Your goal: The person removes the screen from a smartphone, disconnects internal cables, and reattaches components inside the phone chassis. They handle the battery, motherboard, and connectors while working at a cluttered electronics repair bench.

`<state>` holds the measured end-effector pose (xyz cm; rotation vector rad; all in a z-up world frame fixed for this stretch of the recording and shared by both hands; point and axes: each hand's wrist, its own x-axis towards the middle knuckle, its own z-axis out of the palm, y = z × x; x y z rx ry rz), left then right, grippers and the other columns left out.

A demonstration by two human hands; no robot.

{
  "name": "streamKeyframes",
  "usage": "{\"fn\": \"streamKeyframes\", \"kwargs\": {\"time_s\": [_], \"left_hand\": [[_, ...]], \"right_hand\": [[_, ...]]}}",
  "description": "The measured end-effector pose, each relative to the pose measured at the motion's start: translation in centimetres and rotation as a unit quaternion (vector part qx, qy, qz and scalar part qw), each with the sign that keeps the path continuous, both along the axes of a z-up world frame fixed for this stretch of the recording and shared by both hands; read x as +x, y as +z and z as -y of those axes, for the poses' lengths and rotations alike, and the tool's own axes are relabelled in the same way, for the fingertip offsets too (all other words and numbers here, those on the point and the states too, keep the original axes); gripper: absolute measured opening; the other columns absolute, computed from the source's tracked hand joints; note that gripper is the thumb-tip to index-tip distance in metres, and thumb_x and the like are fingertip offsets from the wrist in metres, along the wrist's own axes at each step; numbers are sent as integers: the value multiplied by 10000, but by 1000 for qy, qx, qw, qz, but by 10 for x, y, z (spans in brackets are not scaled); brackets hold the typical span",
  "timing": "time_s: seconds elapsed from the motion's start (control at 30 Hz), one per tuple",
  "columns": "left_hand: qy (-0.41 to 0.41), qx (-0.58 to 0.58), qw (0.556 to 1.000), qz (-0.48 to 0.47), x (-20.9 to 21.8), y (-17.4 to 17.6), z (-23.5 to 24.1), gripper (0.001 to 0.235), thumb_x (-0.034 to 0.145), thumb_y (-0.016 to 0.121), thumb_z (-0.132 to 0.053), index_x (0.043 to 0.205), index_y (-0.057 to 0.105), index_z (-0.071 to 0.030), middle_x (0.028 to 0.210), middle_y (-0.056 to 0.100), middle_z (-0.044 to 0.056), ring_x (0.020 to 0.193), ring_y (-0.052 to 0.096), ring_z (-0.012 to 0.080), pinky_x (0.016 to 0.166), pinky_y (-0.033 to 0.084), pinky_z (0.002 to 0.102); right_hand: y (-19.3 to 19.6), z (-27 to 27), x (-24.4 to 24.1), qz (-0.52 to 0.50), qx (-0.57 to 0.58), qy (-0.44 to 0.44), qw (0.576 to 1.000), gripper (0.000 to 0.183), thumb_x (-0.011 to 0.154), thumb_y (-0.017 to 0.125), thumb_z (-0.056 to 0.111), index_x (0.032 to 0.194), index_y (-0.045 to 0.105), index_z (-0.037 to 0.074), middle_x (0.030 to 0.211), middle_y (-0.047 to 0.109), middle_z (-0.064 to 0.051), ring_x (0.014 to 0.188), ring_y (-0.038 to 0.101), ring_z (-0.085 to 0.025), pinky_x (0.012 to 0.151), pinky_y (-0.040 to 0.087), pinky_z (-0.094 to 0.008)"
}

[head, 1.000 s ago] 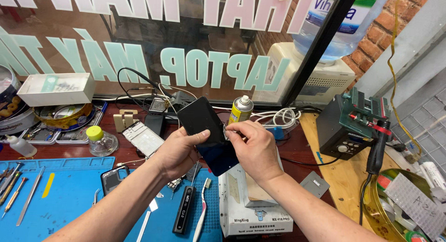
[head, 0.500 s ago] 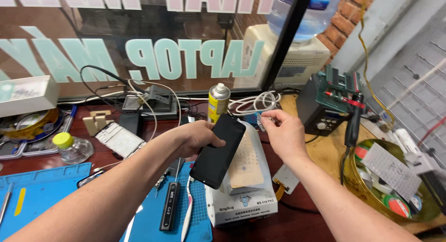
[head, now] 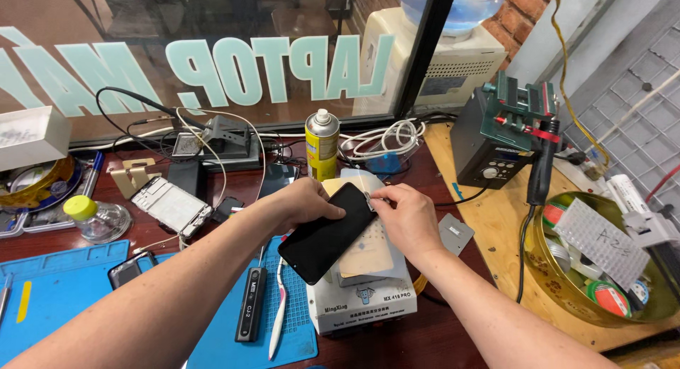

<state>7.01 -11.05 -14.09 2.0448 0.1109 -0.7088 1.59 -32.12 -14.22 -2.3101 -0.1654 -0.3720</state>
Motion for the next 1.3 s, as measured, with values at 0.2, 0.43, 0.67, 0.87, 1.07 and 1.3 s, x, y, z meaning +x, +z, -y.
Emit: {"fn": "streamKeyframes", "kwargs": {"time_s": [0.2,0.43,0.67,0.87,1.07,1.3], "left_hand": [[42,36,998,-5,-5,-10,0,436,729,912,-220,1028,711,25,938,735,121,778,689,215,703,565,389],[59,3,998,-16,-8,-13,1,404,728,903,-195,1014,726,28,965,747,138,781,697,209,706,574,371],[73,-11,997,-20,-10,-7,5,395,721,901,-161,1023,726,22,953,754,133,781,703,208,689,567,357],[79,-5,997,-17,-14,-2,4,384,729,894,-174,1006,735,41,944,762,149,797,724,226,697,578,368],[78,-11,997,-14,-13,-3,4,391,723,899,-158,1021,736,36,948,761,134,786,720,217,696,579,362],[86,-18,996,-21,-11,-8,4,382,722,898,-154,1011,723,22,937,755,139,784,721,226,695,585,371]], "right_hand": [[-2,-29,34,26,-39,63,997,142,837,744,163,947,794,90,923,752,-122,859,722,-329,785,564,-407],[6,-6,9,-12,-74,54,996,135,835,732,154,938,790,90,929,755,-119,848,725,-328,769,564,-420],[6,-31,36,0,-102,77,992,139,841,749,165,945,791,82,929,746,-139,884,716,-346,807,559,-424],[10,-13,16,-33,-85,50,995,149,832,737,161,944,794,82,924,750,-130,874,716,-337,786,554,-430],[11,-25,32,-19,-94,75,993,147,834,734,157,941,790,73,935,756,-136,882,722,-332,804,560,-424],[12,-11,21,-67,-81,51,993,161,822,732,172,946,797,94,962,769,-123,876,743,-315,810,568,-410]]}}
